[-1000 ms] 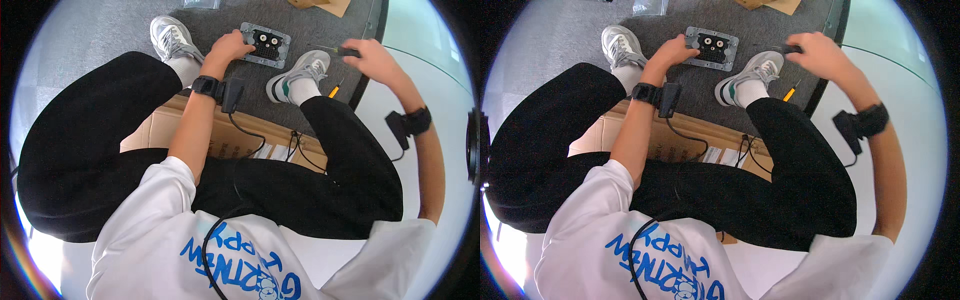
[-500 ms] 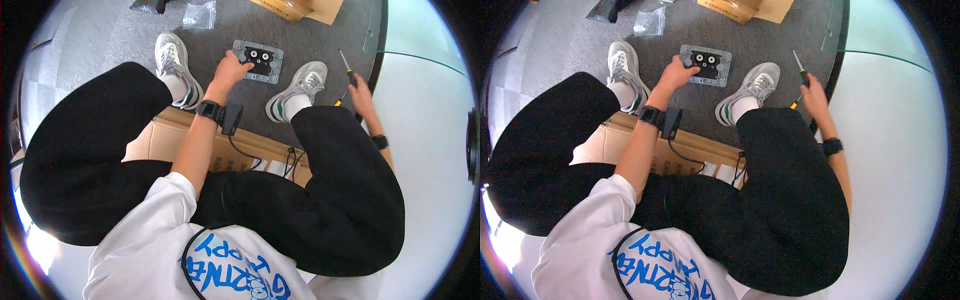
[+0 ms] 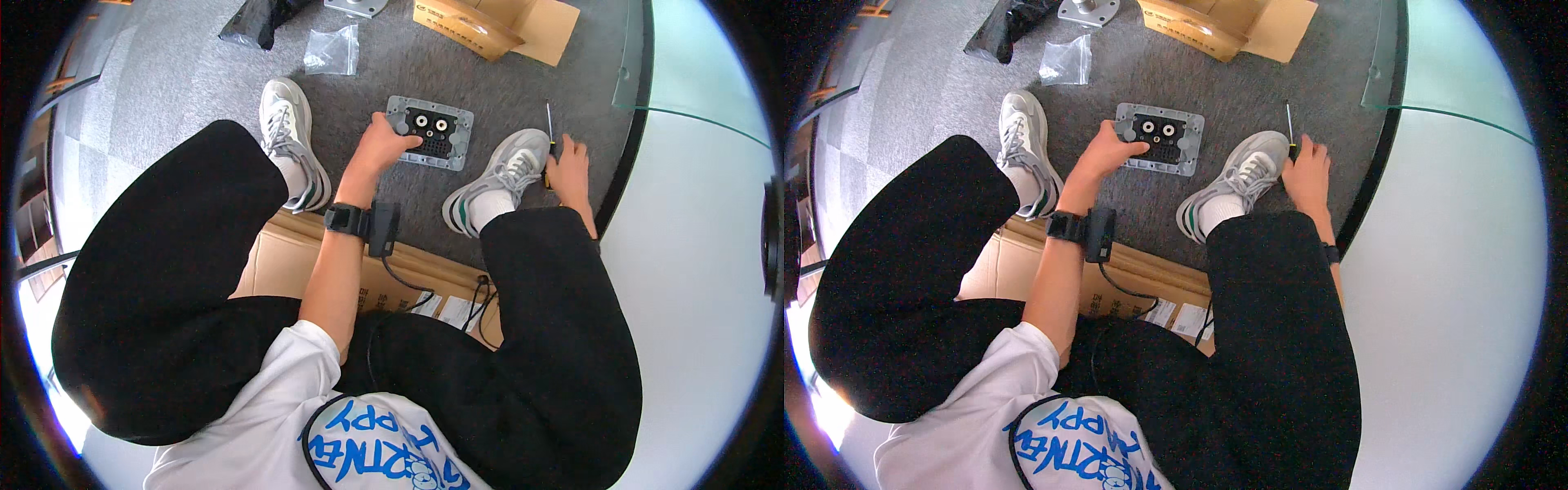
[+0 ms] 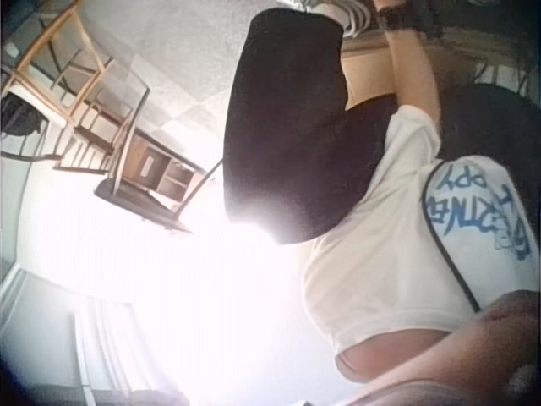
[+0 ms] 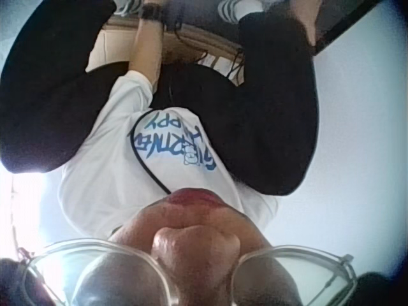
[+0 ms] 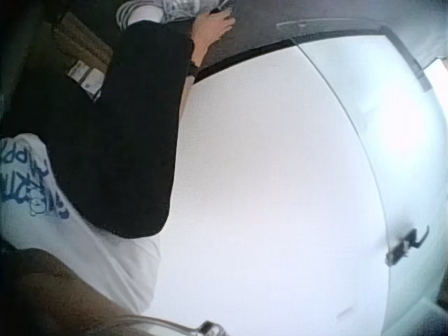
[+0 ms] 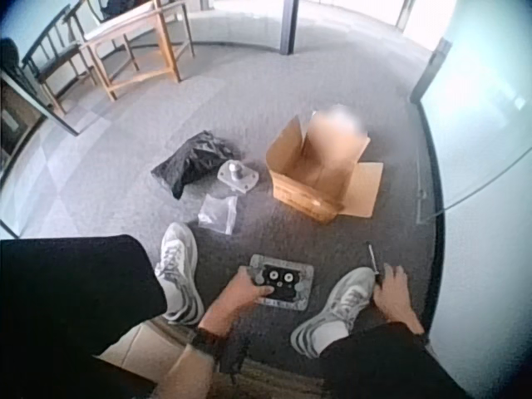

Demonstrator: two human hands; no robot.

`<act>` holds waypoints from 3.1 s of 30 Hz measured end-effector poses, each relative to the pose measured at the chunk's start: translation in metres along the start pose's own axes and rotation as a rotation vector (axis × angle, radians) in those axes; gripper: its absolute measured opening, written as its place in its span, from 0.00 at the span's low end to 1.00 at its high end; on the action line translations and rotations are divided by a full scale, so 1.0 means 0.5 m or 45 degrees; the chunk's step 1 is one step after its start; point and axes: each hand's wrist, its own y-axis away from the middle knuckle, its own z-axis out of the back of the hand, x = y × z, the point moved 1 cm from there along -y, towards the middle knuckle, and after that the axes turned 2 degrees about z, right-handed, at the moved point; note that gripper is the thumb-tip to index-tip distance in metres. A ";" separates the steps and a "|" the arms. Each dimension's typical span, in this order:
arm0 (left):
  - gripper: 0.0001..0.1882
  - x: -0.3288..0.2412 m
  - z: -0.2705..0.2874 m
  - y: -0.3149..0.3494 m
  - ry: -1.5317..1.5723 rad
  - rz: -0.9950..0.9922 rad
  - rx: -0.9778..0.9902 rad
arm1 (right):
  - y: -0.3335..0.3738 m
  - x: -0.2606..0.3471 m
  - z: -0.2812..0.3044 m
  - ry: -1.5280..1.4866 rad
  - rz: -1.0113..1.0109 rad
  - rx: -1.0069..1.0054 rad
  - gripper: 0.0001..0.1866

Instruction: The person uses a screwdriver to secure a small electrical component to a metal plate, then retrieves a strip of pins and places a small plastic bag on the ground.

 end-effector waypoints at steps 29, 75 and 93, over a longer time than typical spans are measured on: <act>0.59 -0.061 -0.007 0.015 0.006 0.158 0.038 | -0.060 0.351 0.073 -0.358 0.755 0.238 0.41; 0.53 -0.046 -0.065 0.005 0.603 -0.051 -0.095 | -0.177 0.312 -0.053 -1.777 -0.428 1.144 0.19; 0.57 -0.028 -0.065 -0.018 0.322 -0.112 -0.073 | -0.126 0.338 -0.041 -2.162 -0.489 1.217 0.18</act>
